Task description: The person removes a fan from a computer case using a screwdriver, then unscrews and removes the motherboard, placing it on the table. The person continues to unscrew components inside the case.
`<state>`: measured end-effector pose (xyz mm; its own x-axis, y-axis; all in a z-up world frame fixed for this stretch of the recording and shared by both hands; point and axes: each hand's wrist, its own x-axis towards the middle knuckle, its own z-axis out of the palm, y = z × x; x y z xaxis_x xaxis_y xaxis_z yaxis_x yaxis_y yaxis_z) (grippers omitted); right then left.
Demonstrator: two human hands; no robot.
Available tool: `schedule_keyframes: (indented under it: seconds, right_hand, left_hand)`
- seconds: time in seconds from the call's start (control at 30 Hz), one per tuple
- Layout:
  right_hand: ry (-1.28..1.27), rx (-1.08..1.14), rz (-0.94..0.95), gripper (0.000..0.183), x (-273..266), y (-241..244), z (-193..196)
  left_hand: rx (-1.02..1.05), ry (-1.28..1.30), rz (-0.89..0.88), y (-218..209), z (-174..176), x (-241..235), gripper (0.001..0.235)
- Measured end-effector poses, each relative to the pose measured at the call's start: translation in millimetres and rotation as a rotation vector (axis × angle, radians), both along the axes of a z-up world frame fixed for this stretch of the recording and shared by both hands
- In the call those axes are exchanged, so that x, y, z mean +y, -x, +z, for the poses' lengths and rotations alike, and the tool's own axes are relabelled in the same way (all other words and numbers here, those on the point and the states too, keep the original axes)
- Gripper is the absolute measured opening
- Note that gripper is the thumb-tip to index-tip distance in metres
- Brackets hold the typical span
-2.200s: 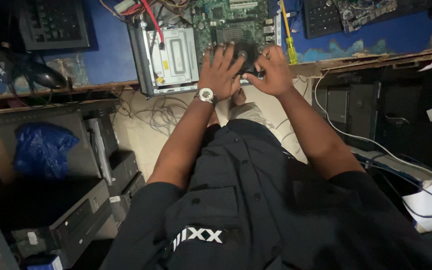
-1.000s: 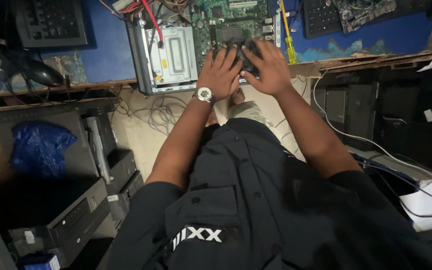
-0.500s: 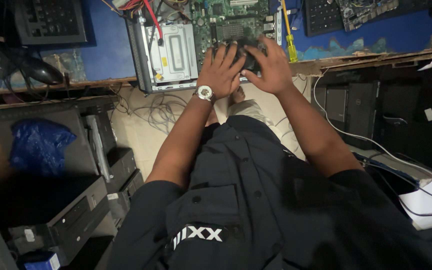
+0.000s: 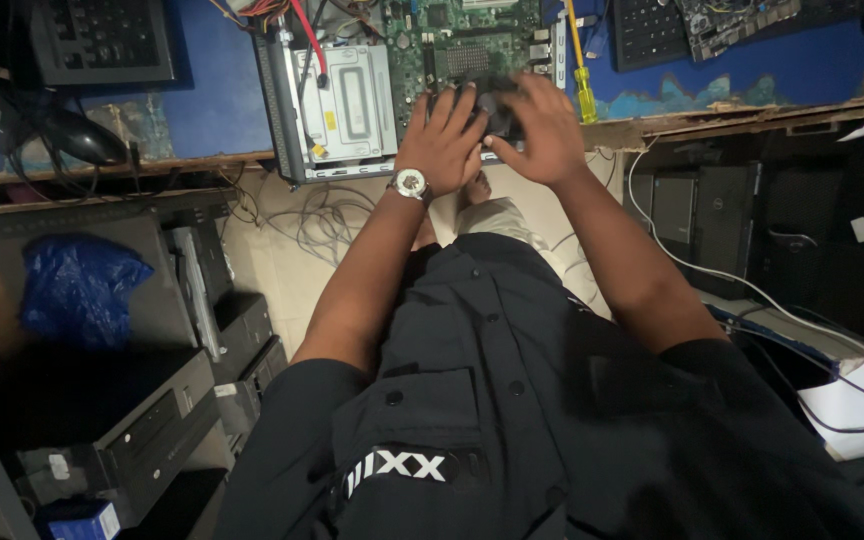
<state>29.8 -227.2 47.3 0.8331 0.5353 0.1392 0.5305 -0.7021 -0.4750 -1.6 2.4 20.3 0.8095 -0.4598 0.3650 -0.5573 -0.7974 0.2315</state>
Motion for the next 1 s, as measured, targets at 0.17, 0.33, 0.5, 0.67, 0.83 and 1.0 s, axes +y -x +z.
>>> schedule_keyframes:
  seconds: [0.17, 0.33, 0.5, 0.67, 0.83, 1.0]
  right_hand:
    - [-0.035, 0.084, -0.058, 0.049, -2.7, 1.4, -0.5]
    - [-0.029, -0.044, 0.03, 0.064, 1.4, 0.0, 7.2]
    - [0.094, -0.059, 0.056, 0.062, 5.3, -2.5, 10.6]
    - [-0.023, -0.073, 0.024, 0.042, 1.2, -0.2, 3.9]
    - [-0.164, -0.02, 0.0, 0.043, -2.5, -0.7, 0.6]
    - [-0.151, -0.033, 0.004, 0.041, -4.2, -1.1, 2.7]
  left_hand:
    - [-0.005, 0.038, 0.003, -0.5, -1.7, -1.4, 0.049]
    - [0.003, 0.025, 0.006, 0.2, -0.7, -1.8, 0.048]
    - [0.013, 0.014, 0.004, -0.1, -0.6, -0.7, 0.046]
    - [0.062, -0.014, 0.011, 0.4, -5.2, -2.0, 0.046]
    - [0.051, 0.0, 0.023, 0.4, -8.8, -0.5, 0.047]
    - [0.054, -0.002, 0.04, 0.5, -9.5, -2.1, 0.049]
